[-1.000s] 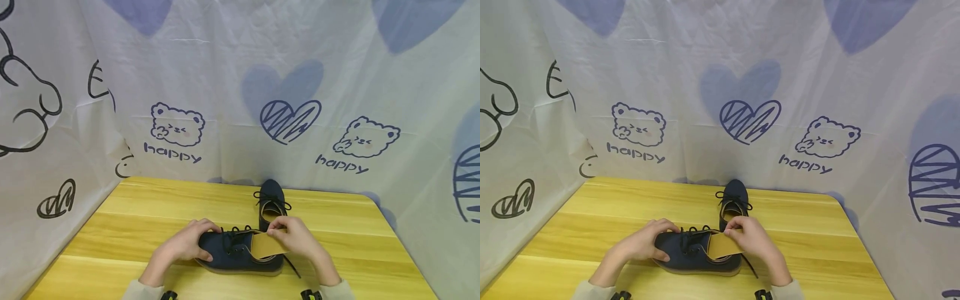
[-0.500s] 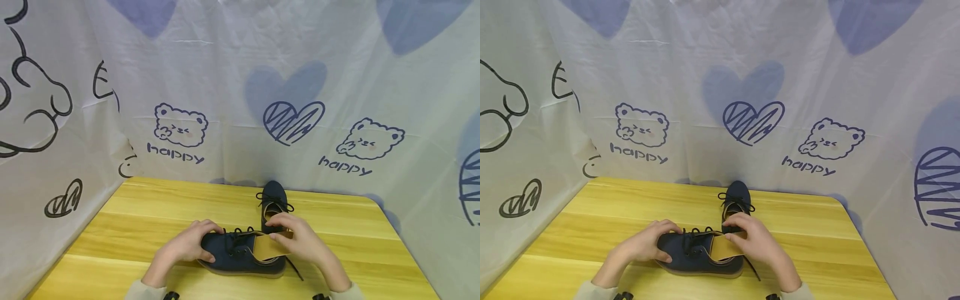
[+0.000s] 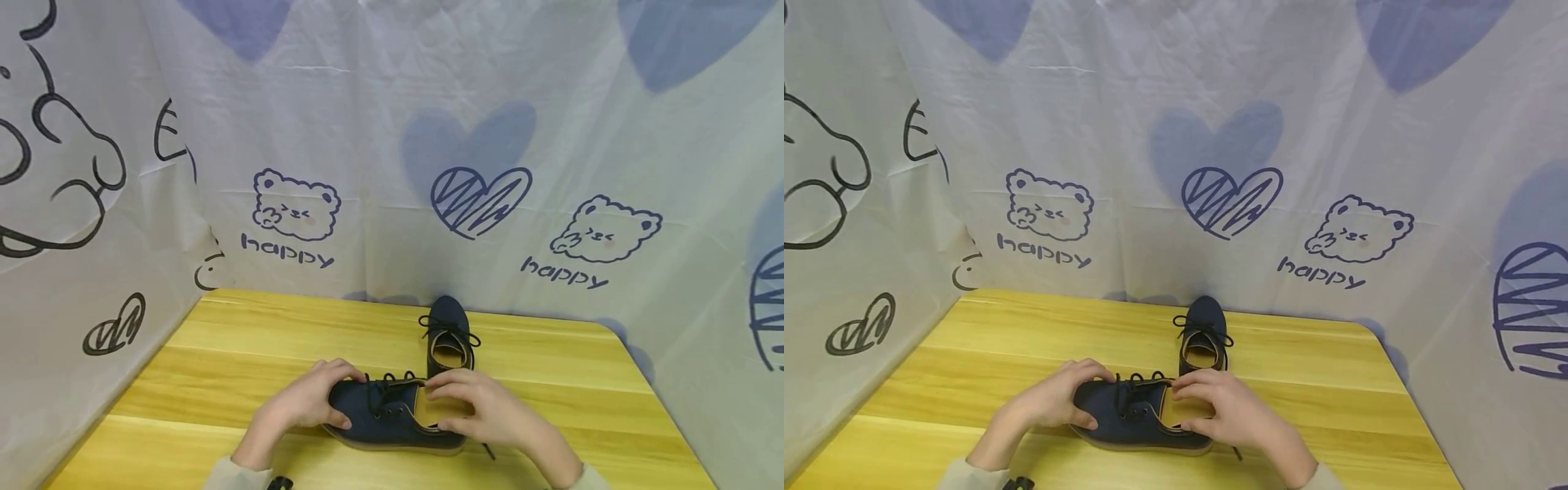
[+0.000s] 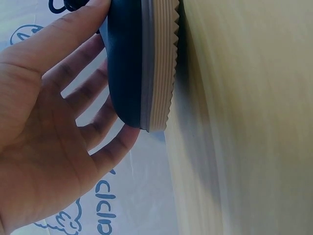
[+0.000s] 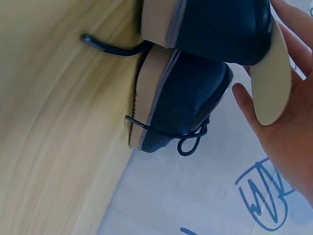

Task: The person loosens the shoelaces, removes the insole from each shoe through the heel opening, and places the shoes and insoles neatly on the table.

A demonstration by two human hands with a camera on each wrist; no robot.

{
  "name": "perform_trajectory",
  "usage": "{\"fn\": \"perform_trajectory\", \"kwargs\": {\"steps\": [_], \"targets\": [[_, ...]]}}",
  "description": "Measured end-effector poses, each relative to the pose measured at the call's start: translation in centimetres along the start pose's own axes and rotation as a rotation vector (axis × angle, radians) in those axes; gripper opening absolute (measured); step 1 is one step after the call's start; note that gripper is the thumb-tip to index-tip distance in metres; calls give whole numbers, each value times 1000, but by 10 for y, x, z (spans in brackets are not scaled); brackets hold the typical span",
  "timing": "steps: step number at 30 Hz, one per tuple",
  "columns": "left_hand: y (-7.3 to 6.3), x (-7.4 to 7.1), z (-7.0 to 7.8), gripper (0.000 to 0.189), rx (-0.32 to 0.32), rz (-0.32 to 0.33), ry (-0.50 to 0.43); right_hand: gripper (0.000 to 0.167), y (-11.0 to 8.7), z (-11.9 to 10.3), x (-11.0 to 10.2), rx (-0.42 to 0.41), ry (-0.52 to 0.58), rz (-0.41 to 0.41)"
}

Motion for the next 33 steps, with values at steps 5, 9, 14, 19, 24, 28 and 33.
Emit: {"fn": "perform_trajectory", "kwargs": {"steps": [5, 9, 14, 19, 24, 28, 33], "targets": [[-1, 0, 1, 65, -1, -1, 0, 27, -3, 1, 2, -39, -10, -16], [-1, 1, 1, 65, -3, -3, 2, 21, -6, 2, 4, -81, -30, -18], [-1, 1, 0, 65, -7, 2, 8, 18, -7, 3, 6, -98, -56, -22], [-1, 1, 1, 65, -8, 6, 10, 16, -7, 3, 5, -124, -76, -2], [-1, 1, 1, 65, -6, 8, 13, 15, -7, 2, 6, -160, -77, 21], [-1, 1, 0, 65, -6, 7, 15, 12, -8, 3, 5, -202, -76, 54], [-1, 2, -1, 65, -4, 4, 18, 11, -9, 4, 4, -232, -69, 84]]}}
Point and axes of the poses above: each hand's wrist, its own y-axis towards the middle knuckle, its own x-axis out of the palm, z = x × y, the point moved 3 cm from there along y, towards the middle knuckle, and after that the axes turned 3 degrees about y, right-handed, at the moved point
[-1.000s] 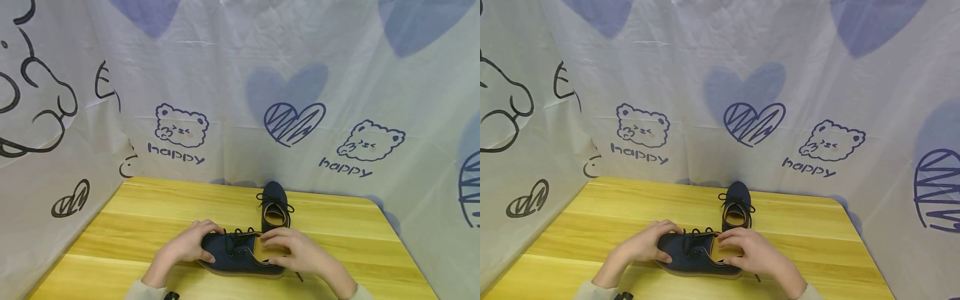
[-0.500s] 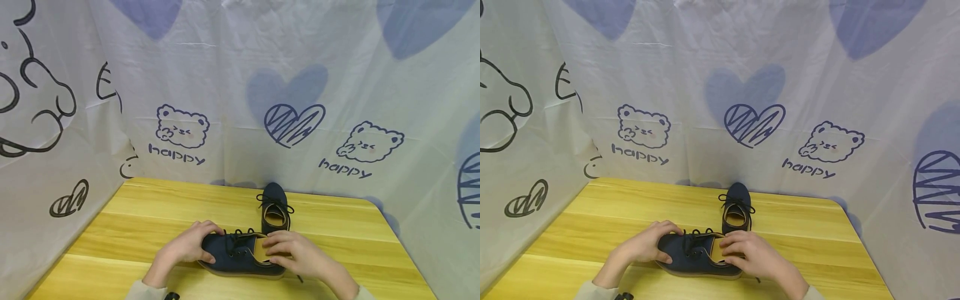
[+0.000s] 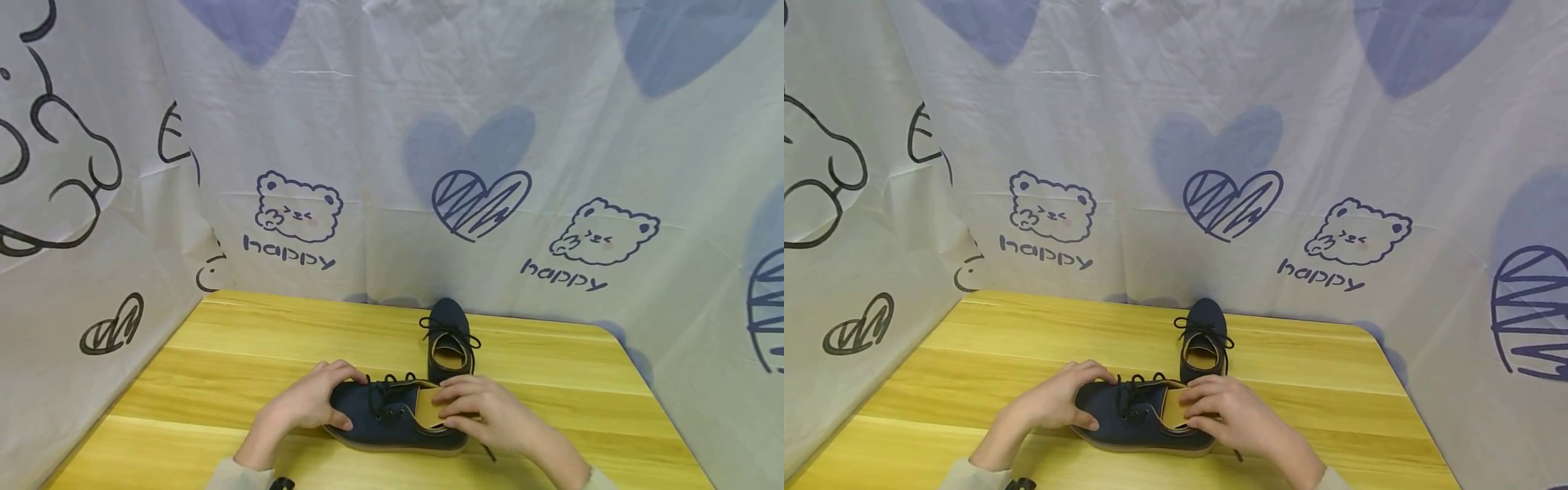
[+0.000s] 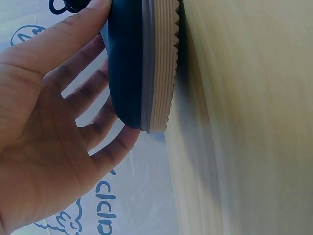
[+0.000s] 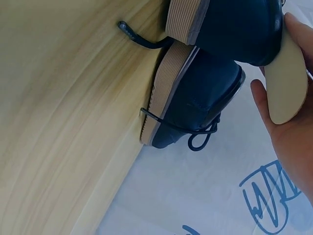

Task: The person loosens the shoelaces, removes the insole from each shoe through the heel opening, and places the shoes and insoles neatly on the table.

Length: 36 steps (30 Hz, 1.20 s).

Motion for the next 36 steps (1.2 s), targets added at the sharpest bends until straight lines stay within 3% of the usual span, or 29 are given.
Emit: {"fn": "perform_trajectory", "kwargs": {"steps": [13, 36], "targets": [[-1, 0, 0, 65, 0, 0, -2, 11, -4, 0, -9, -37, -37, 38], [-1, 0, 0, 65, 4, 3, -4, 18, -21, 3, -29, 22, -12, 77]]}}
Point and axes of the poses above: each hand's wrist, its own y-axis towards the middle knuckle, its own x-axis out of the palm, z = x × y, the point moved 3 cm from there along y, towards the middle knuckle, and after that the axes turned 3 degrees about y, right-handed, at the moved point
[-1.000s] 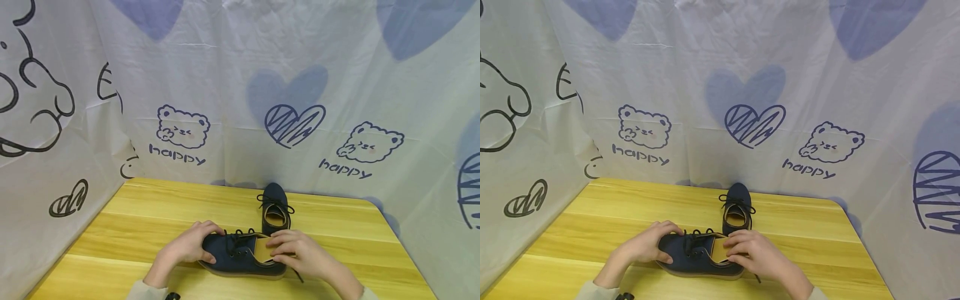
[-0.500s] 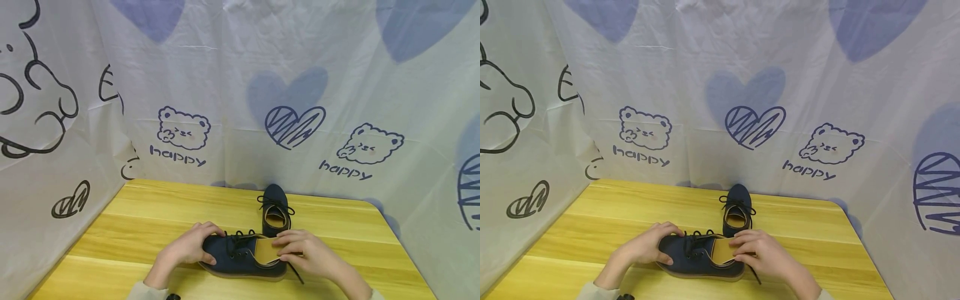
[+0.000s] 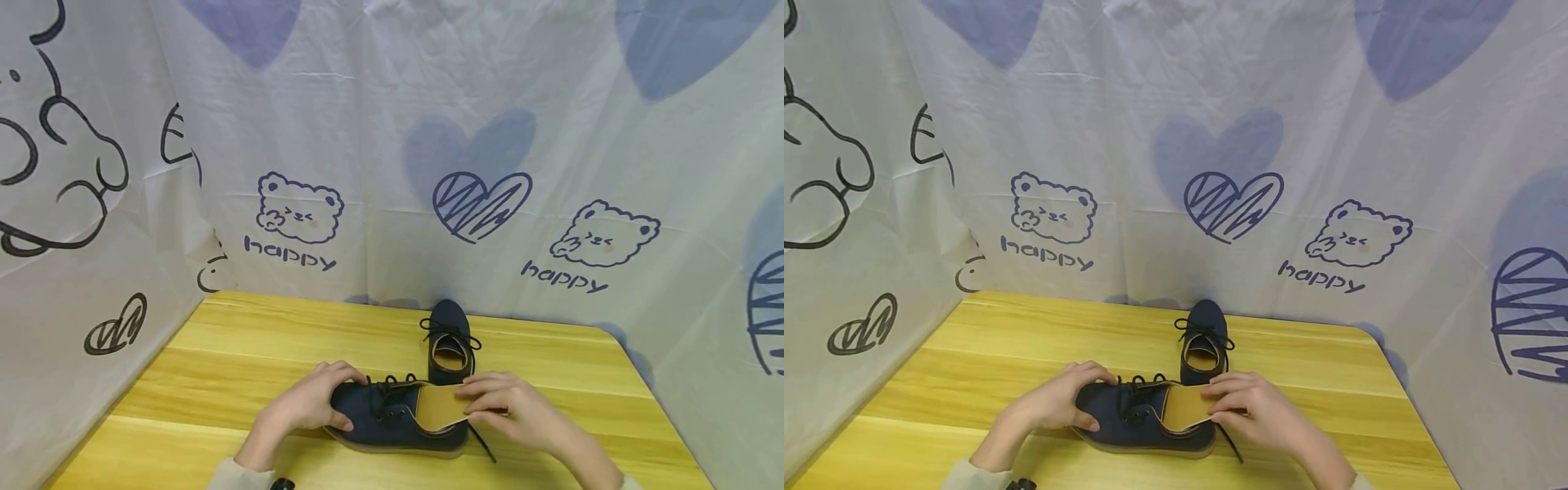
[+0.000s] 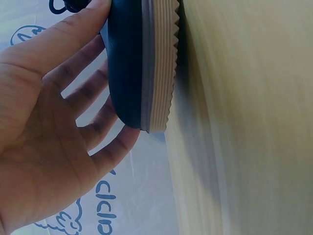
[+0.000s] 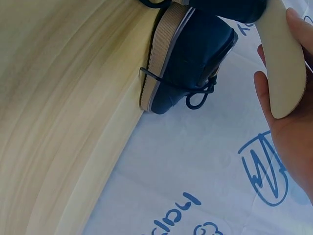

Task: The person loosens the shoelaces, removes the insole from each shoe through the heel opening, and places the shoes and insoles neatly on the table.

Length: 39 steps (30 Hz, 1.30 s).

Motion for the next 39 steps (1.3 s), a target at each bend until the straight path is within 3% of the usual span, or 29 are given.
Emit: {"fn": "perform_trajectory", "kwargs": {"steps": [14, 39], "targets": [[0, 1, 0, 64, -3, -7, 2, 20, -6, 2, -11, -6, 57, 28], [1, 0, 0, 64, -4, -2, 6, 28, -28, 2, -36, 130, 91, 70]]}}
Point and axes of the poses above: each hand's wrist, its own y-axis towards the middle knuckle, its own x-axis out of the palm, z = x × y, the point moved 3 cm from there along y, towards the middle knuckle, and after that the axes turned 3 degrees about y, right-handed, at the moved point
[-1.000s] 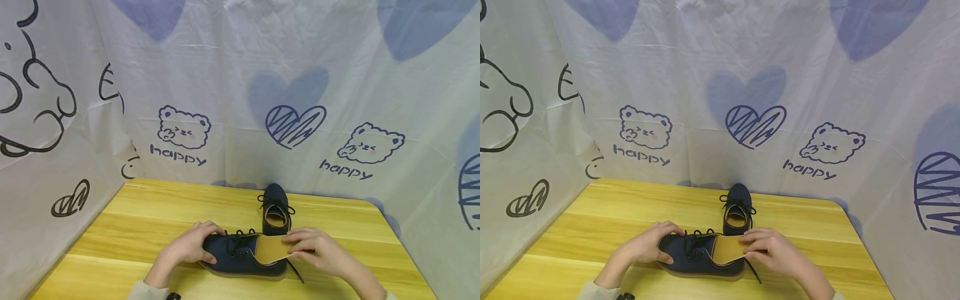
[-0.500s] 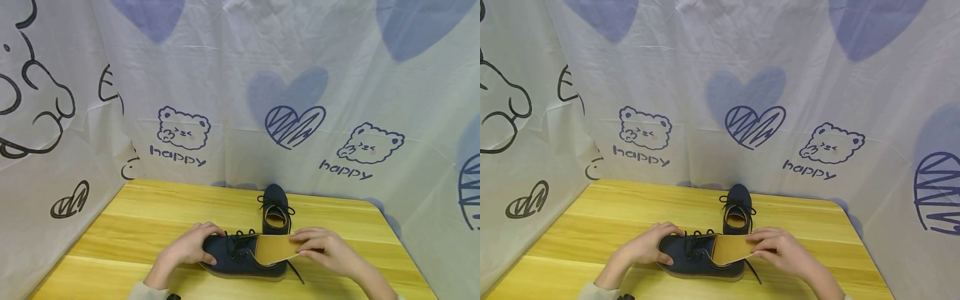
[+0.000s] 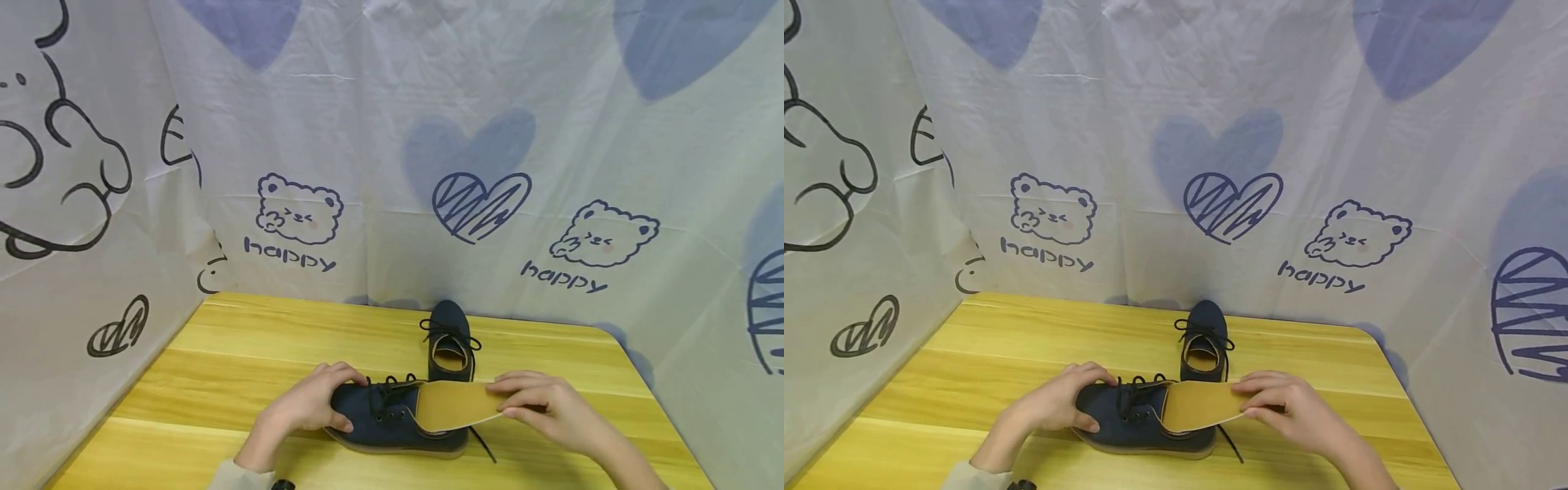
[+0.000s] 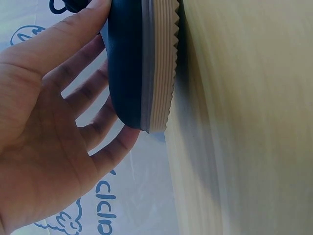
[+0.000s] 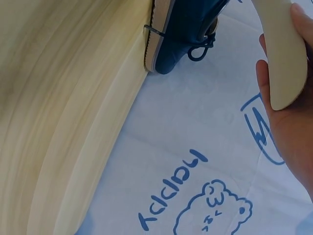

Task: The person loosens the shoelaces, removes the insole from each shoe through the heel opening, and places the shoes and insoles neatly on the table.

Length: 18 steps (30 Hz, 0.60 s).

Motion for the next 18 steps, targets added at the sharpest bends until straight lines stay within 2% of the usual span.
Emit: {"fn": "perform_trajectory", "kwargs": {"steps": [10, 18], "targets": [[-1, -2, 5, 65, -7, -3, -17, 30, -13, 2, -10, 29, 68, 25], [-2, -2, 4, 66, -5, 2, -10, 35, -24, 1, -15, 37, 78, 54]]}}
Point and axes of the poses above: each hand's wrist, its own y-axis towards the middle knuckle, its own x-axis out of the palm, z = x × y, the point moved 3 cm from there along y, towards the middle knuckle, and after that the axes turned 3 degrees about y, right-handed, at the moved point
